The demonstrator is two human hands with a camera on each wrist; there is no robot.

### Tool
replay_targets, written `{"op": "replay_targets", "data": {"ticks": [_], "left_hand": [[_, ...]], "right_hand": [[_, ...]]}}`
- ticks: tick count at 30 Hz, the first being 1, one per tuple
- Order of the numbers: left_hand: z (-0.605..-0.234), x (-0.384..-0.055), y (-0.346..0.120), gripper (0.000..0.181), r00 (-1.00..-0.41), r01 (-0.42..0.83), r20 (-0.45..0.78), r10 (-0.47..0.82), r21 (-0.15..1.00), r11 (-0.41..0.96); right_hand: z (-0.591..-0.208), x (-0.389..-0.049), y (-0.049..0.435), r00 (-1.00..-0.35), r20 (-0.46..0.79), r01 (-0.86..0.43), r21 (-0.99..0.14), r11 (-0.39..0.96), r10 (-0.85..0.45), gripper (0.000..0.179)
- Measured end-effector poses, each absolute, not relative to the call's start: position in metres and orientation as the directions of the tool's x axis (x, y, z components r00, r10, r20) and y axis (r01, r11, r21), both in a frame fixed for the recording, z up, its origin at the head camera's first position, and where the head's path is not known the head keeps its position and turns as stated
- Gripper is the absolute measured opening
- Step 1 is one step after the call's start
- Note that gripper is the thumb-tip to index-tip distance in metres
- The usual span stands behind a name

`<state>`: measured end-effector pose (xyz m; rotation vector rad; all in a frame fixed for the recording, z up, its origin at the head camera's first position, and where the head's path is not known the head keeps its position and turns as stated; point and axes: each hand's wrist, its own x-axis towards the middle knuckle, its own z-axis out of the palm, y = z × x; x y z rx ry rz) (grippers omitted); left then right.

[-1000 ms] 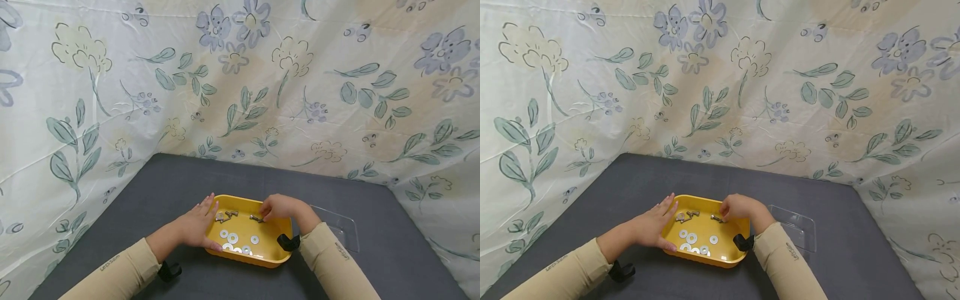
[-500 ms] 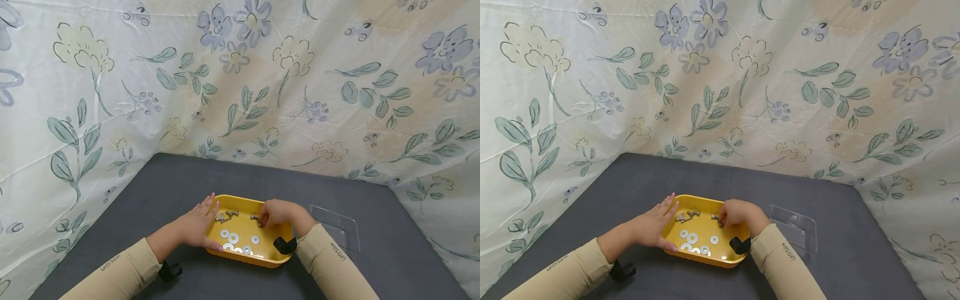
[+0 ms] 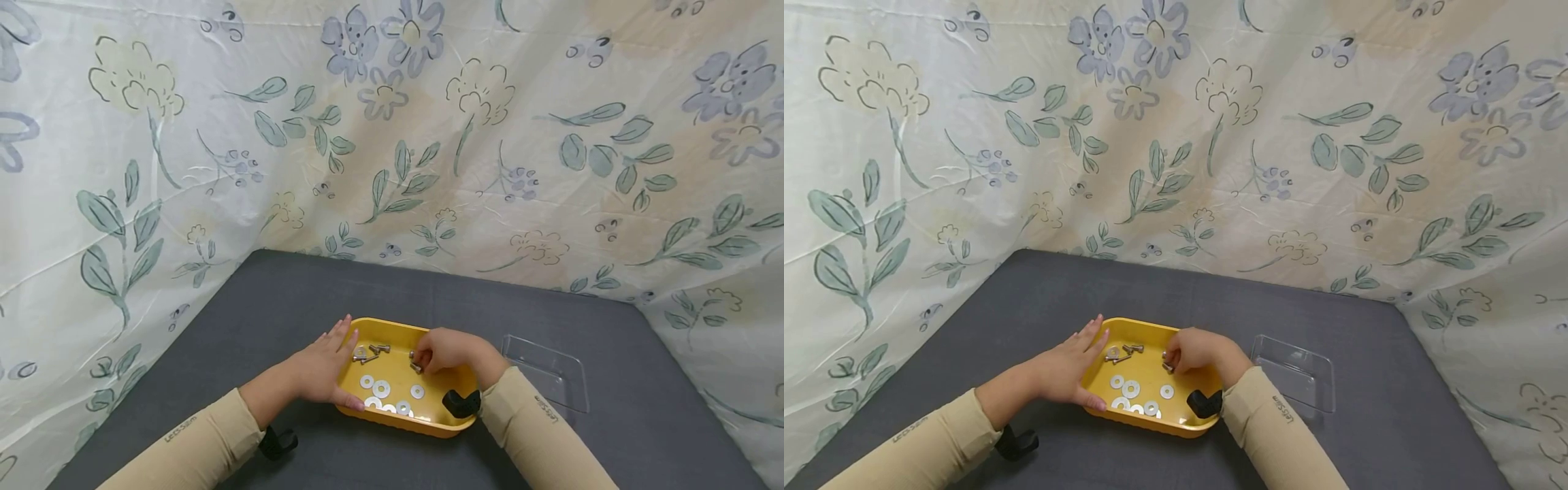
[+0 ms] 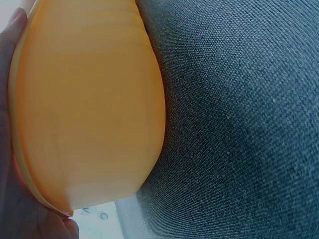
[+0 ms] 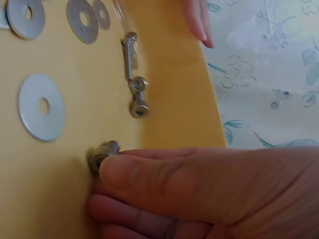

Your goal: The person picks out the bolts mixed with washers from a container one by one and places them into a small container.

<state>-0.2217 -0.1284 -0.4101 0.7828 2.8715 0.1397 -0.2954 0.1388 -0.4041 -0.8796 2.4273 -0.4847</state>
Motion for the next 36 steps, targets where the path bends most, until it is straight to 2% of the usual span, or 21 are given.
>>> {"op": "replay_targets", "data": {"ticks": [8, 20, 36], "left_hand": [[-0.411, -0.224, -0.13, 0.129, -0.848, 0.496, -0.134, 0.514, 0.145, 0.856], [-0.412, -0.222, -0.132, 0.127, -0.848, 0.495, -0.132, 0.513, 0.148, 0.856], [-0.411, -0.219, -0.139, 0.128, -0.841, 0.506, -0.135, 0.524, 0.145, 0.85]], "right_hand": [[-0.415, -0.299, 0.132, -0.629, -0.298, -0.549, -0.483, 0.682, -0.718, 0.019], [-0.42, -0.294, 0.124, -0.615, -0.268, -0.557, -0.519, 0.648, -0.742, 0.015], [-0.416, -0.287, 0.116, -0.631, -0.3, -0.547, -0.483, 0.684, -0.716, 0.012]]}}
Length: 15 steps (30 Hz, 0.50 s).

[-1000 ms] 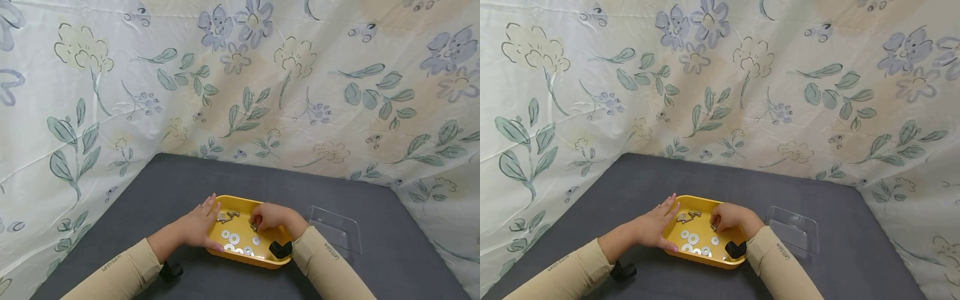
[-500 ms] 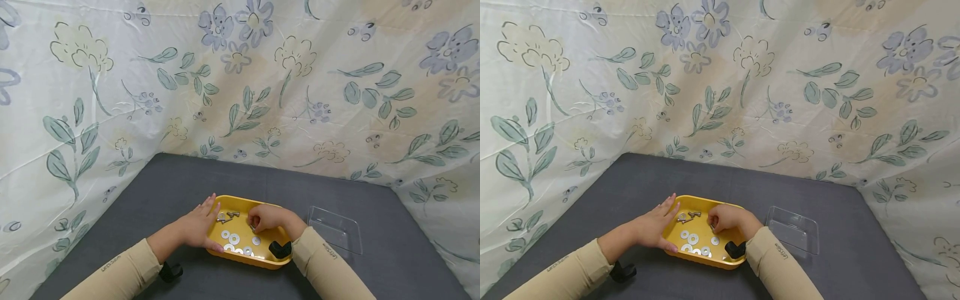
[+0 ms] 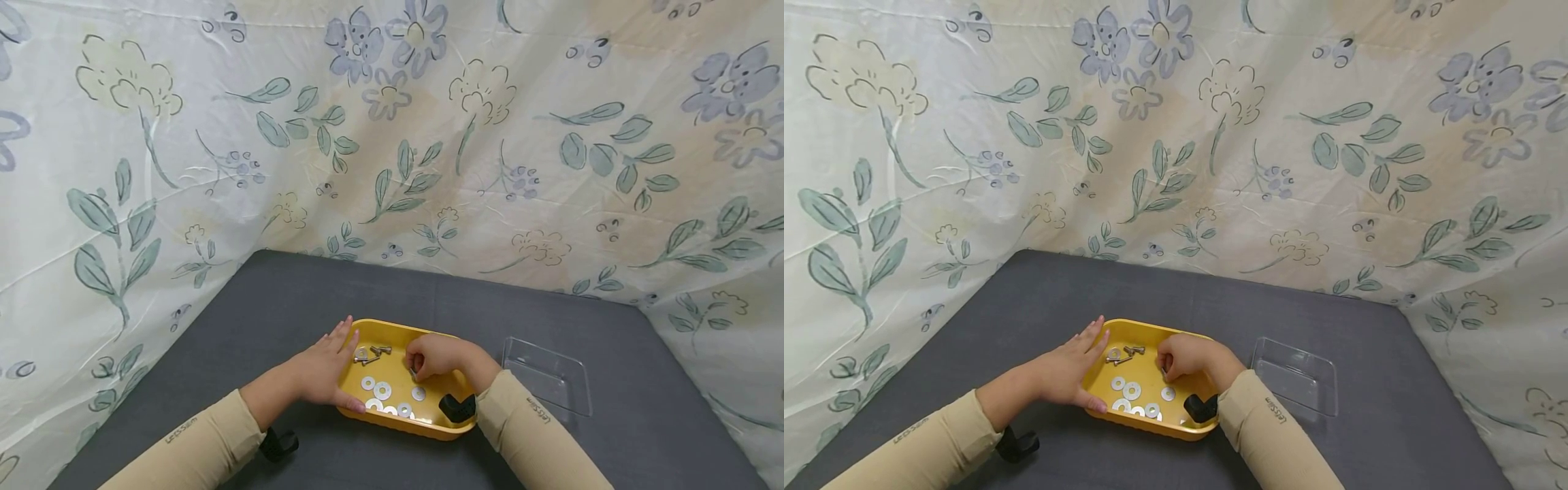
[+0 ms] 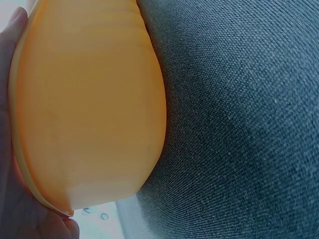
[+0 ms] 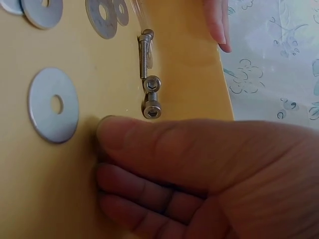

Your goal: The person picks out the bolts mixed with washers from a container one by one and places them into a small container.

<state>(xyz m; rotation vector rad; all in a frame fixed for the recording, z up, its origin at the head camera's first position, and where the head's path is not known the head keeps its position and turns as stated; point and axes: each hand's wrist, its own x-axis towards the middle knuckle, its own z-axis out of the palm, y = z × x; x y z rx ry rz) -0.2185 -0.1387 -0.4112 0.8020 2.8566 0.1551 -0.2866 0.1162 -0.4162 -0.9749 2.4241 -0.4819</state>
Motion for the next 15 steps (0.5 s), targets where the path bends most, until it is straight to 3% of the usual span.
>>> {"op": "replay_targets", "data": {"ticks": [15], "left_hand": [[-0.411, -0.221, -0.137, 0.128, -0.84, 0.507, -0.138, 0.525, 0.146, 0.85]], "right_hand": [[-0.401, -0.292, 0.119, -0.615, -0.267, -0.567, -0.505, 0.651, -0.742, 0.011]]}}
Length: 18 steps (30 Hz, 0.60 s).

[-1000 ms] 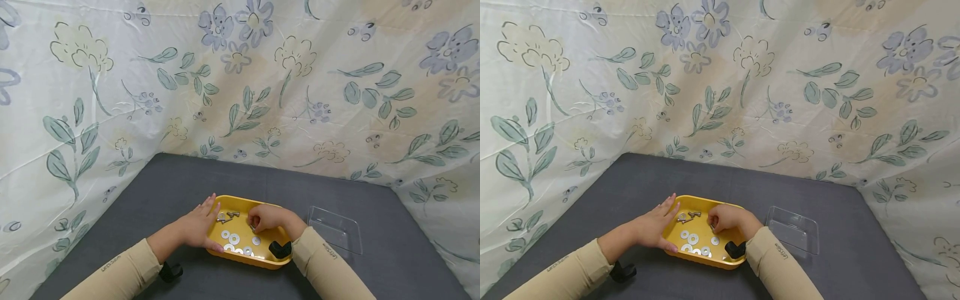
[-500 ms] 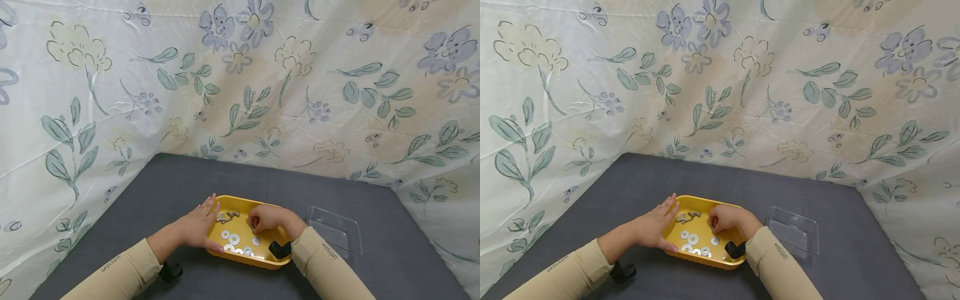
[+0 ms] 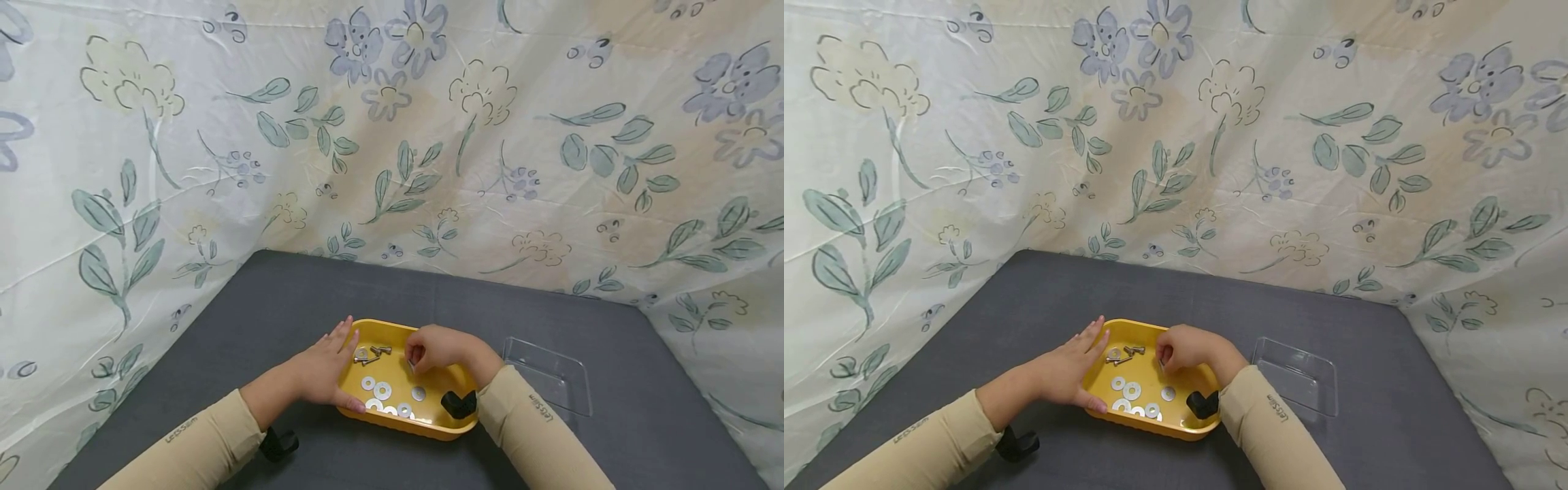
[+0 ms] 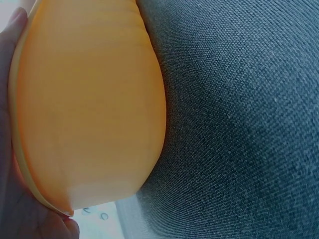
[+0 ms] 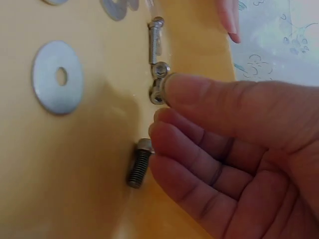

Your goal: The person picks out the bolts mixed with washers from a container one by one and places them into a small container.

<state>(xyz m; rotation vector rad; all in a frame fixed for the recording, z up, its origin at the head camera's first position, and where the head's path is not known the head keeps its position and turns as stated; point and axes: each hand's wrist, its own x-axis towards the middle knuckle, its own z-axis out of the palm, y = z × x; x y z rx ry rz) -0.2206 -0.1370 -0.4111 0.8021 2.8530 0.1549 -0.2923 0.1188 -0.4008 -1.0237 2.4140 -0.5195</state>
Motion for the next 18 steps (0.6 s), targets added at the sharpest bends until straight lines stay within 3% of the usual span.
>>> {"op": "replay_targets", "data": {"ticks": [18], "left_hand": [[-0.408, -0.224, -0.129, 0.128, -0.844, 0.5, -0.134, 0.519, 0.15, 0.853]], "right_hand": [[-0.37, -0.3, 0.137, -0.617, -0.224, -0.581, -0.517, 0.628, -0.755, 0.011]]}}
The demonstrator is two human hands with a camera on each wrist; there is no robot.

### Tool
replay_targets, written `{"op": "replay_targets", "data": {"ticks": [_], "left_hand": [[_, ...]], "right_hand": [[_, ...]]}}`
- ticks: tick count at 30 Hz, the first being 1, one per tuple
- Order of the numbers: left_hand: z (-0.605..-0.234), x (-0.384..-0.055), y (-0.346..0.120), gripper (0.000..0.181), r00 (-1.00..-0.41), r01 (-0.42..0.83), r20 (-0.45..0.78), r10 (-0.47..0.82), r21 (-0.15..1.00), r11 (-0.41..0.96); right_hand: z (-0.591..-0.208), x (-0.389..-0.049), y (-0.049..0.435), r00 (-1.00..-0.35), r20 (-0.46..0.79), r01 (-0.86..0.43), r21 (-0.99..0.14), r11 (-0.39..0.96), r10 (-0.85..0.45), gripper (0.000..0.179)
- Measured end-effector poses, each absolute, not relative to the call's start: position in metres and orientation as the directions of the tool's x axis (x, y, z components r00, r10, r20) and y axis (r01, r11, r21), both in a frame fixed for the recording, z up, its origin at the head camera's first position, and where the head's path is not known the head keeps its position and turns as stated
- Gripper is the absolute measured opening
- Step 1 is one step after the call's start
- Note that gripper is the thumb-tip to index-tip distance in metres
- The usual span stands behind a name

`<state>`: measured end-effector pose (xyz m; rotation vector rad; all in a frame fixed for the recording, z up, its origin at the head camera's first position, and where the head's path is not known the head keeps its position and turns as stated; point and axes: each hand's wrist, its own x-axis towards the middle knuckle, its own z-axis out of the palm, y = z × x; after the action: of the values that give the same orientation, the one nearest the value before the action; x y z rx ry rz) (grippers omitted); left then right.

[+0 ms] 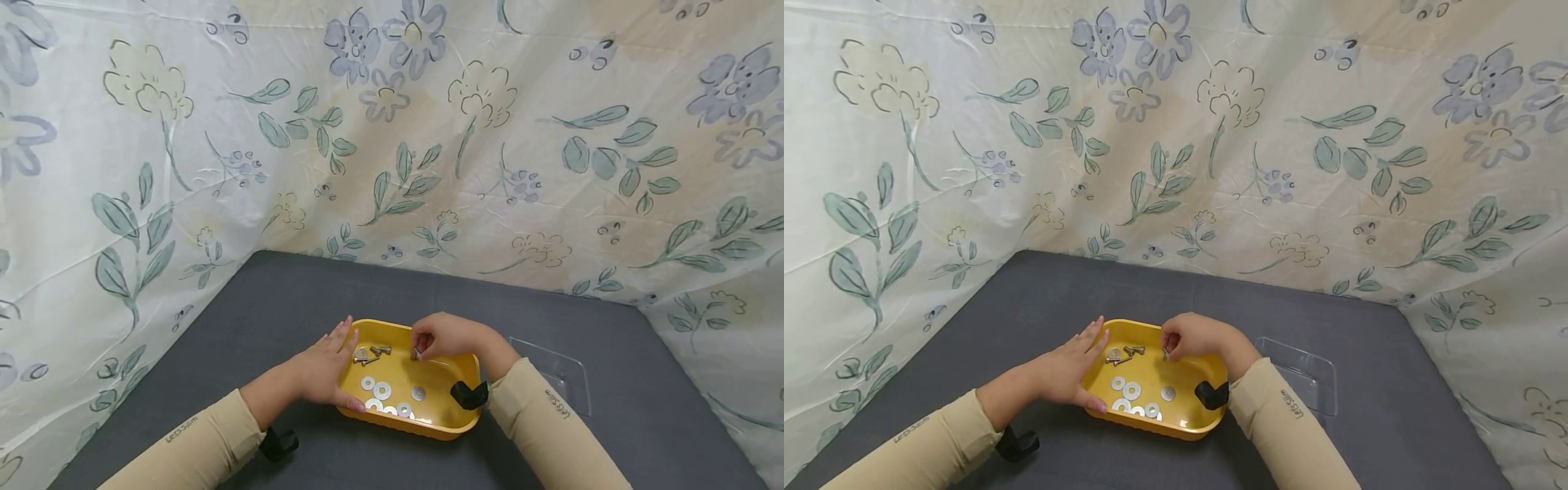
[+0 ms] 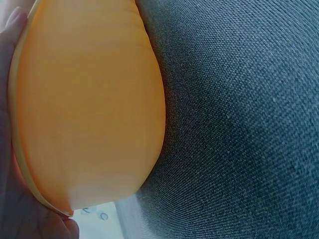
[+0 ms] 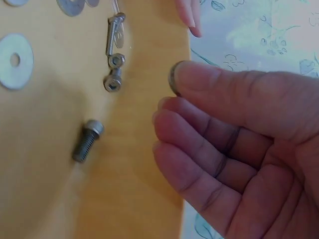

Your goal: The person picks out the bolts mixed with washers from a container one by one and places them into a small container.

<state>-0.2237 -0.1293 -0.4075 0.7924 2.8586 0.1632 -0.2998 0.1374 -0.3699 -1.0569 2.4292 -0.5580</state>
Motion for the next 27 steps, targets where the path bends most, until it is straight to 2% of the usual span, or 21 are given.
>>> {"op": "replay_targets", "data": {"ticks": [6, 17, 27], "left_hand": [[-0.406, -0.224, -0.129, 0.131, -0.846, 0.494, -0.141, 0.514, 0.154, 0.856], [-0.407, -0.223, -0.129, 0.133, -0.846, 0.496, -0.142, 0.515, 0.15, 0.855], [-0.407, -0.22, -0.127, 0.131, -0.85, 0.488, -0.147, 0.506, 0.14, 0.862]], "right_hand": [[-0.352, -0.298, 0.15, -0.638, -0.21, -0.578, -0.505, 0.641, -0.741, 0.01], [-0.325, -0.297, 0.192, -0.744, -0.117, -0.502, -0.552, 0.665, -0.658, 0.013], [-0.32, -0.291, 0.244, -0.79, -0.082, -0.447, -0.602, 0.662, -0.608, 0.017]]}}
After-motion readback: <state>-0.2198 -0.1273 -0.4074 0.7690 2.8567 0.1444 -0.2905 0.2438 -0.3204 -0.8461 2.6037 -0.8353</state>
